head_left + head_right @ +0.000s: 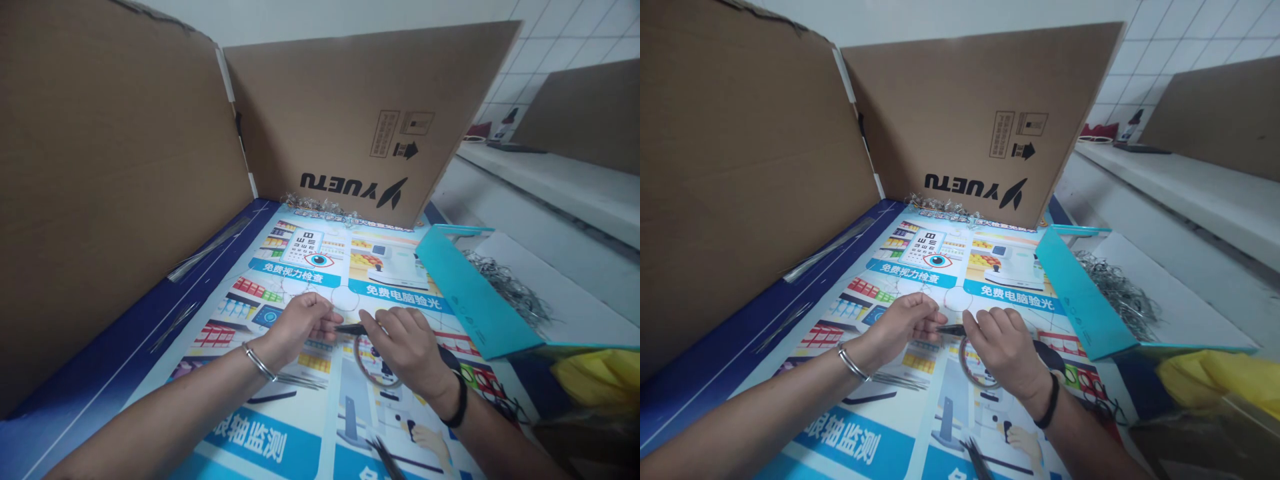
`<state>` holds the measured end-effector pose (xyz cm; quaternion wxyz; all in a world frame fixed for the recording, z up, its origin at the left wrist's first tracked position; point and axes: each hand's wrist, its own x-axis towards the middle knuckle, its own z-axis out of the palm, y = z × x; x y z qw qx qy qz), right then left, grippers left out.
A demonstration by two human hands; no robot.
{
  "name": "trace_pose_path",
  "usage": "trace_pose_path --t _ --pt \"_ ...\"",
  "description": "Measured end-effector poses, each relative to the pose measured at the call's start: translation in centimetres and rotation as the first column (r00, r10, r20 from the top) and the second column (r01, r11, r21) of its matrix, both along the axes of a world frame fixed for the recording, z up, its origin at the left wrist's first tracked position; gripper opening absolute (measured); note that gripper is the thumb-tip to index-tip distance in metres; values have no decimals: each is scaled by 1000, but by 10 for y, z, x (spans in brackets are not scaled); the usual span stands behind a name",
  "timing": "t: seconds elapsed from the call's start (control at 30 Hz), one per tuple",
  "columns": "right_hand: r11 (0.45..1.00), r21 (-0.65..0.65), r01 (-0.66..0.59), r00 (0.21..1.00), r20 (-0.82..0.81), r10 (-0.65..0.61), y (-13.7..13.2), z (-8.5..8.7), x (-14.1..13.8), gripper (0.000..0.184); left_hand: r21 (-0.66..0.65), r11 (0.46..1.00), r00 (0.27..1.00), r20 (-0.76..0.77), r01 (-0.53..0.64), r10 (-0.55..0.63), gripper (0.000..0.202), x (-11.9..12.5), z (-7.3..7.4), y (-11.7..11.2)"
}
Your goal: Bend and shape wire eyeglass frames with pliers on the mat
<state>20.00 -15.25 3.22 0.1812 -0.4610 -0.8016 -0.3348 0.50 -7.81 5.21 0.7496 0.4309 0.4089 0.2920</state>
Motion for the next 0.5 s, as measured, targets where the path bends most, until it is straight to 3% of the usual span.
trace_pose_path --t 0.5 --pt "1000 -2 -19 1000 -8 19 0 0 0 24 7 1000 1000 -6 10 -10 16 0 1 -1"
